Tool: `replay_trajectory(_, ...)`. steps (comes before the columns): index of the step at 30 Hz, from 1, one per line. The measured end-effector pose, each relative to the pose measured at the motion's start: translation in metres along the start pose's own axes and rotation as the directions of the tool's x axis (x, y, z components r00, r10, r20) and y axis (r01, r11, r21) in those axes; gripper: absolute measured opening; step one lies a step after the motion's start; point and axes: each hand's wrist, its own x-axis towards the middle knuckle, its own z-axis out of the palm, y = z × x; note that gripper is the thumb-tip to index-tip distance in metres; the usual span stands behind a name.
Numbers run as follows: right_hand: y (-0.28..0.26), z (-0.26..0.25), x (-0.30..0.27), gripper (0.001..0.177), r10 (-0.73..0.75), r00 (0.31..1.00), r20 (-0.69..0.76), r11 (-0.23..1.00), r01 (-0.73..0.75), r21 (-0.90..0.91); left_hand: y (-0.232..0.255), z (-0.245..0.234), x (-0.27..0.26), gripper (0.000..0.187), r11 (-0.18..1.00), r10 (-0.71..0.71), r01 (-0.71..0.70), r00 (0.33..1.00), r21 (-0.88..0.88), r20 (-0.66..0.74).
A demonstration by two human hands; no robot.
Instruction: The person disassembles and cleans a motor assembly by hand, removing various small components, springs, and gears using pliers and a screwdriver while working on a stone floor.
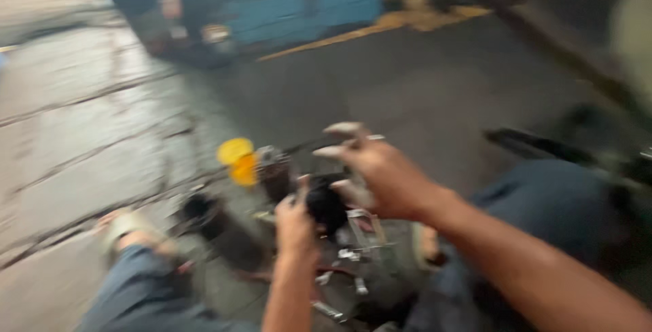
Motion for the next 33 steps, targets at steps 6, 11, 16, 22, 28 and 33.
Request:
replay_trajectory(6,0.006,0.008,-0.013,0.054,-0.026,0.999,-0.046,1.0,0.026,0.002,-0.021,-0.005,0.008,0.024,0.97,0.16,-0.107,0.957,-0.217,0.243)
replay_trajectory(11,0.006,0.012,-0.016,0.054,-0.048,0.995,-0.083,0.997,0.043,-0.059,-0.028,-0.01,0.011,0.018,0.953,0.24,-0.199,0.955,-0.228,0.173)
replay_trajectory(16,0.007,0.013,-0.019,0.05,-0.062,0.993,-0.099,0.998,0.059,-0.034,-0.036,-0.01,0.018,0.021,0.96,0.204,-0.176,0.973,-0.219,0.112)
replay_trajectory(22,0.0,0.02,-0.02,0.042,0.045,0.994,-0.104,0.999,-0.046,-0.009,-0.051,-0.018,0.026,0.029,0.907,0.29,-0.173,0.917,-0.383,0.272)
replay_trajectory(28,-0.008,0.033,-0.02,0.022,0.04,0.999,0.018,0.999,-0.039,-0.035,-0.043,-0.018,0.015,0.028,0.792,0.064,0.118,0.959,-0.599,0.274)
replay_trajectory(33,-0.004,-0.001,-0.007,0.022,-0.136,0.902,0.41,0.865,-0.093,0.493,-0.027,-0.008,-0.012,0.04,0.7,0.12,0.205,0.91,-0.684,0.396)
